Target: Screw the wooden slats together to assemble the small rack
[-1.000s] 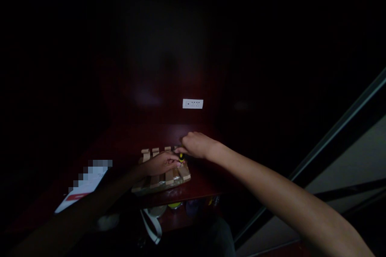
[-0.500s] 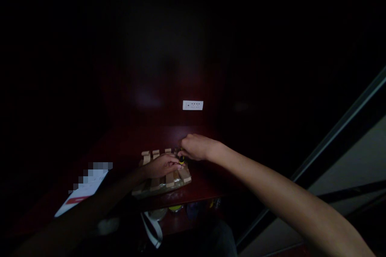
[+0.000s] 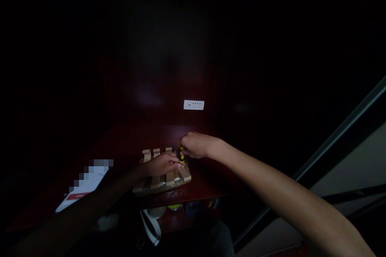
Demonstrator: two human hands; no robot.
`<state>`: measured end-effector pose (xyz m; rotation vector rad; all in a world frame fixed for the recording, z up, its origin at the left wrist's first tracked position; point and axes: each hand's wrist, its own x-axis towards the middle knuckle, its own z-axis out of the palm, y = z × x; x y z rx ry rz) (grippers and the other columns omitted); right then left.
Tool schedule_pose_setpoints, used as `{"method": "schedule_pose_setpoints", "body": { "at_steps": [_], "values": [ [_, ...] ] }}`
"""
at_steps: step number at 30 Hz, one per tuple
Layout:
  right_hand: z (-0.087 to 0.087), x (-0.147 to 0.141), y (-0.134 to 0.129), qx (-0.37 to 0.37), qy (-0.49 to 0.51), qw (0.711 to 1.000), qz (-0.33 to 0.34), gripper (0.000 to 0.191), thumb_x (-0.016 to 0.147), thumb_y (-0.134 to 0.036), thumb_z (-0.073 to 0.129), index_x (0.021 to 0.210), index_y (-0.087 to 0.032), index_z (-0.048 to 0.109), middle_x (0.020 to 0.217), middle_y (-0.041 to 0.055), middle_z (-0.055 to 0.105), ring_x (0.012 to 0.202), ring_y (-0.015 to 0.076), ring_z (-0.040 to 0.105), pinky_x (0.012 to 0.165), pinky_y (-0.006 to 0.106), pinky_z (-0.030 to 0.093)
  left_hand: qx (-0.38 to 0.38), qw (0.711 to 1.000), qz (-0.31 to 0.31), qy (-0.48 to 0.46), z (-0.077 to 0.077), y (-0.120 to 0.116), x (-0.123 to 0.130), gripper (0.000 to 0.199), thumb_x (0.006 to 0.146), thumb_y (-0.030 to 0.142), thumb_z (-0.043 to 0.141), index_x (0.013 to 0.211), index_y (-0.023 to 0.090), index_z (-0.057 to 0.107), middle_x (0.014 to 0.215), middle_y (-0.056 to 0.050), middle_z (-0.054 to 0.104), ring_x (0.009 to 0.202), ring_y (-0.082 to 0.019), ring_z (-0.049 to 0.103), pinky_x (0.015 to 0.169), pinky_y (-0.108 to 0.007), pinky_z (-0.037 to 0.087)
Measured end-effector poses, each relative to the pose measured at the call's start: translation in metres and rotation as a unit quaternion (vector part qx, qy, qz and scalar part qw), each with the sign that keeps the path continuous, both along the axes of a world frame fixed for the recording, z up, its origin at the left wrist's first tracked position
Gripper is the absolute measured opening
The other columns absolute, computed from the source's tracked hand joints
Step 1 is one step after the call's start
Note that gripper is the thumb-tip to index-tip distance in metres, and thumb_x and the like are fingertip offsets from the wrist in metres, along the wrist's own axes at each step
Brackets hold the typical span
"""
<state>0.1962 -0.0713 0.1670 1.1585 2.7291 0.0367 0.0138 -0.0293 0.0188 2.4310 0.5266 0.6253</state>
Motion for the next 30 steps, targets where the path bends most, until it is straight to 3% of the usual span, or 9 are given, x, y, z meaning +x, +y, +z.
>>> {"method": "schedule_pose_setpoints", "body": {
  "at_steps": [4, 11, 18, 22, 25, 27, 30],
  "values": [
    [-0.001, 0.001, 0.003, 0.011, -0.013, 1.000, -0.011, 0.027, 0.093, -0.032, 0.052, 0.099, -0.011, 0.068, 0.079, 0.0097, 0.069, 0.066, 0.0169, 0.061, 0.056, 0.026, 0.038, -0.002, 1.000, 0.025, 0.012, -0.007, 0.005, 0.001, 0.027, 0.093, 0.027, 0.045, 0.082, 0.011, 0.064, 0.069, 0.002, 0.053, 0.064, -0.009, 0.044, 0.061, -0.020, 0.034],
    [-0.010, 0.002, 0.008, 0.047, -0.022, 0.998, -0.042, 0.042, 0.094, -0.045, 0.046, 0.091, -0.010, 0.070, 0.078, 0.0137, 0.069, 0.070, 0.0208, 0.064, 0.059, 0.027, 0.041, -0.095, 0.995, 0.020, 0.019, -0.007, 0.012, 0.003, 0.032, 0.090, 0.040, 0.050, 0.080, 0.012, 0.061, 0.062, 0.004, 0.044, 0.056, -0.008, 0.037, 0.051, -0.019, 0.029],
    [-0.016, 0.003, 0.009, 0.048, -0.037, 0.996, -0.063, 0.046, 0.092, -0.049, 0.045, 0.096, -0.011, 0.071, 0.086, 0.0165, 0.071, 0.079, 0.0245, 0.067, 0.062, 0.028, 0.043, -0.123, 0.992, -0.004, 0.035, -0.001, 0.021, 0.006, 0.035, 0.085, 0.045, 0.056, 0.075, 0.012, 0.063, 0.059, 0.002, 0.052, 0.054, -0.009, 0.042, 0.051, -0.021, 0.031],
    [-0.017, 0.003, 0.008, 0.021, -0.043, 0.998, -0.046, 0.039, 0.093, -0.043, 0.046, 0.100, -0.012, 0.069, 0.088, 0.0142, 0.072, 0.080, 0.0231, 0.067, 0.063, 0.027, 0.043, -0.168, 0.985, 0.012, 0.041, 0.002, 0.022, 0.003, 0.029, 0.083, 0.038, 0.058, 0.089, 0.011, 0.065, 0.072, -0.003, 0.065, 0.062, -0.012, 0.054, 0.057, -0.022, 0.041],
    [-0.019, 0.001, 0.008, 0.029, -0.042, 0.997, -0.053, 0.047, 0.094, -0.049, 0.041, 0.097, -0.013, 0.070, 0.086, 0.0146, 0.072, 0.079, 0.0231, 0.067, 0.063, 0.027, 0.044, -0.194, 0.979, 0.016, 0.053, 0.009, 0.010, -0.005, 0.029, 0.088, 0.035, 0.051, 0.100, 0.013, 0.064, 0.089, -0.006, 0.070, 0.076, -0.015, 0.062, 0.067, -0.023, 0.047],
    [-0.023, -0.001, 0.006, 0.047, -0.044, 0.996, -0.064, 0.057, 0.094, -0.056, 0.035, 0.093, -0.012, 0.071, 0.085, 0.0161, 0.071, 0.079, 0.0242, 0.068, 0.065, 0.028, 0.045, -0.169, 0.983, 0.036, 0.062, 0.015, -0.009, -0.009, 0.033, 0.090, 0.037, 0.048, 0.107, 0.014, 0.064, 0.099, -0.008, 0.070, 0.086, -0.017, 0.064, 0.076, -0.026, 0.048],
    [-0.028, -0.004, 0.003, 0.092, -0.047, 0.991, -0.080, 0.069, 0.095, -0.059, 0.024, 0.087, -0.010, 0.072, 0.085, 0.0193, 0.070, 0.082, 0.0275, 0.068, 0.070, 0.033, 0.046, -0.013, 0.991, 0.120, 0.059, 0.023, -0.049, -0.010, 0.040, 0.091, 0.043, 0.046, 0.119, 0.019, 0.061, 0.120, -0.007, 0.063, 0.112, -0.022, 0.055, 0.098, -0.034, 0.040]
  ]
}}
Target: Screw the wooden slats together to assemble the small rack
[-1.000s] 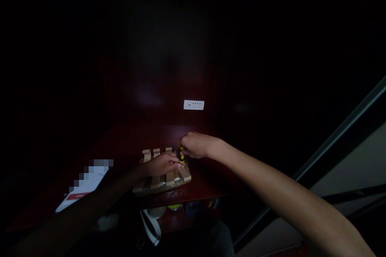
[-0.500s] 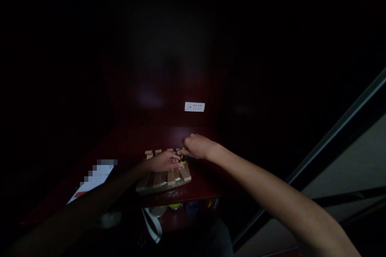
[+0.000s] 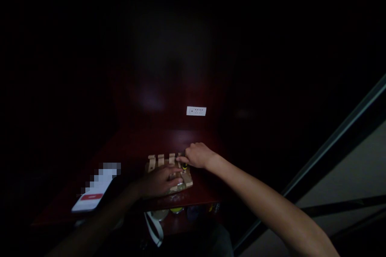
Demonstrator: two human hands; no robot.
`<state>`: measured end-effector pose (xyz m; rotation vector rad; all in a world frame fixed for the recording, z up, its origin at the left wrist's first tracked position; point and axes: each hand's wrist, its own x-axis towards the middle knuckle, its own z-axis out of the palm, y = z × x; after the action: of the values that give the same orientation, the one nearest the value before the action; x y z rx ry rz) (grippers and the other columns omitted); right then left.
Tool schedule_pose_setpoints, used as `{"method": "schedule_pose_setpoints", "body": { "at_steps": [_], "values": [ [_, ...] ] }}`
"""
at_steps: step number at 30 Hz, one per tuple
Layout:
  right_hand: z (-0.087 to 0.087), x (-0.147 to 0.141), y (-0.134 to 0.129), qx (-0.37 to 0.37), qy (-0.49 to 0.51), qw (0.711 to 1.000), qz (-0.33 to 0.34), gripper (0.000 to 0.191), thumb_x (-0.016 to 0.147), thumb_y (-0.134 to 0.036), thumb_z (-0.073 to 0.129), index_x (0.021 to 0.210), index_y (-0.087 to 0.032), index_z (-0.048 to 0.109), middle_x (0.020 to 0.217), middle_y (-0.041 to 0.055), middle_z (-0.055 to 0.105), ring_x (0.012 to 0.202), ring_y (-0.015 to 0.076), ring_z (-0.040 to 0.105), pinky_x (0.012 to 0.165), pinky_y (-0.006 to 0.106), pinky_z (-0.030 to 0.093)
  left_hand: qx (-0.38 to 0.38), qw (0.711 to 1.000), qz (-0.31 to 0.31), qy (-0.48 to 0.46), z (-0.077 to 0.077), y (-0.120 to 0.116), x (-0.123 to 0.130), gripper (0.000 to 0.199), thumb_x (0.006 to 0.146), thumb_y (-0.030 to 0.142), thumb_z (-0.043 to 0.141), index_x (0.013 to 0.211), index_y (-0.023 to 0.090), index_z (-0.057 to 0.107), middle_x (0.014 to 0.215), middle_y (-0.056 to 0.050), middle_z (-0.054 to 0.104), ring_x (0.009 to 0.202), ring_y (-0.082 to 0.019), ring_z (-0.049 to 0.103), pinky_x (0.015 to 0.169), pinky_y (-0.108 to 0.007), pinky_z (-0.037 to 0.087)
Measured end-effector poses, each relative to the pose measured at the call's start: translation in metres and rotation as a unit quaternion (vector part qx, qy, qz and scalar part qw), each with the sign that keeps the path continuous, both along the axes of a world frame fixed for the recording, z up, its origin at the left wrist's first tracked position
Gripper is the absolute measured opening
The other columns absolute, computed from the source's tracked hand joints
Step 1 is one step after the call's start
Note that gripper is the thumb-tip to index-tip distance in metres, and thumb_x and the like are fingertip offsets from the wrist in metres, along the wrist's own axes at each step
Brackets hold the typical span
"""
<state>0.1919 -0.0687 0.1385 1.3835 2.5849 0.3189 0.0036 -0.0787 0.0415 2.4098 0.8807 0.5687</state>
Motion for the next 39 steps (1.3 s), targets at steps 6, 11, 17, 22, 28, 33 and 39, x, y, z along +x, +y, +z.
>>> {"method": "schedule_pose_setpoints", "body": {
  "at_steps": [6, 11, 17, 22, 28, 33, 39],
  "values": [
    [-0.005, 0.000, -0.001, 0.000, 0.028, 0.999, -0.016, 0.055, 0.099, -0.047, 0.022, 0.106, -0.011, 0.062, 0.090, 0.0182, 0.070, 0.082, 0.0286, 0.067, 0.071, 0.037, 0.046, 0.118, 0.983, 0.087, 0.112, 0.002, -0.046, 0.014, 0.041, 0.088, 0.029, 0.055, 0.129, 0.025, 0.052, 0.125, -0.004, 0.059, 0.113, -0.023, 0.052, 0.095, -0.038, 0.042],
    [-0.005, 0.007, 0.002, -0.085, 0.060, 0.994, 0.031, 0.031, 0.094, -0.036, 0.040, 0.114, -0.016, 0.053, 0.090, 0.0120, 0.070, 0.076, 0.0239, 0.066, 0.063, 0.031, 0.044, 0.124, 0.979, 0.076, 0.146, -0.006, -0.040, 0.007, 0.047, 0.085, 0.008, 0.046, 0.127, 0.027, 0.054, 0.118, -0.004, 0.062, 0.110, -0.021, 0.052, 0.094, -0.036, 0.042],
    [-0.018, 0.009, -0.003, -0.126, 0.184, 0.972, 0.069, 0.026, 0.097, -0.039, 0.038, 0.109, -0.020, 0.053, 0.083, 0.0053, 0.066, 0.073, 0.0176, 0.062, 0.064, 0.026, 0.041, 0.109, 0.986, 0.071, 0.102, -0.014, -0.044, 0.000, 0.047, 0.086, 0.008, 0.044, 0.127, 0.029, 0.052, 0.125, -0.001, 0.058, 0.114, -0.020, 0.047, 0.101, -0.037, 0.037],
    [-0.031, 0.009, -0.012, -0.099, 0.278, 0.955, 0.024, 0.034, 0.100, -0.036, 0.028, 0.112, -0.018, 0.054, 0.089, 0.0058, 0.061, 0.077, 0.0170, 0.058, 0.075, 0.031, 0.044, 0.092, 0.988, 0.073, 0.095, -0.012, -0.047, 0.001, 0.049, 0.085, 0.007, 0.045, 0.129, 0.028, 0.052, 0.128, 0.000, 0.057, 0.116, -0.021, 0.046, 0.102, -0.038, 0.035],
    [-0.051, 0.009, -0.013, -0.125, 0.470, 0.870, 0.082, 0.041, 0.100, -0.031, 0.027, 0.137, -0.018, 0.041, 0.111, 0.0101, 0.055, 0.103, 0.0198, 0.052, 0.095, 0.039, 0.040, 0.090, 0.986, 0.093, 0.107, -0.011, -0.049, 0.004, 0.047, 0.086, 0.008, 0.044, 0.128, 0.027, 0.053, 0.127, -0.001, 0.058, 0.116, -0.021, 0.047, 0.102, -0.039, 0.035],
    [-0.084, 0.003, -0.007, -0.224, 0.671, 0.705, 0.059, 0.032, 0.098, -0.040, 0.036, 0.122, -0.020, 0.045, 0.102, 0.0066, 0.057, 0.090, 0.0172, 0.058, 0.085, 0.036, 0.045, 0.088, 0.986, 0.100, 0.101, -0.008, -0.051, 0.005, 0.048, 0.085, 0.008, 0.044, 0.128, 0.027, 0.053, 0.125, -0.002, 0.058, 0.115, -0.020, 0.047, 0.101, -0.037, 0.036],
    [-0.107, -0.002, 0.000, -0.260, 0.746, 0.613, 0.002, 0.042, 0.095, -0.050, 0.024, 0.101, -0.019, 0.052, 0.077, 0.0035, 0.051, 0.072, 0.0186, 0.053, 0.076, 0.036, 0.047, 0.080, 0.987, 0.105, 0.086, -0.008, -0.052, 0.007, 0.048, 0.085, 0.008, 0.045, 0.128, 0.028, 0.053, 0.123, -0.001, 0.059, 0.115, -0.021, 0.047, 0.102, -0.038, 0.035]
  ]
}}
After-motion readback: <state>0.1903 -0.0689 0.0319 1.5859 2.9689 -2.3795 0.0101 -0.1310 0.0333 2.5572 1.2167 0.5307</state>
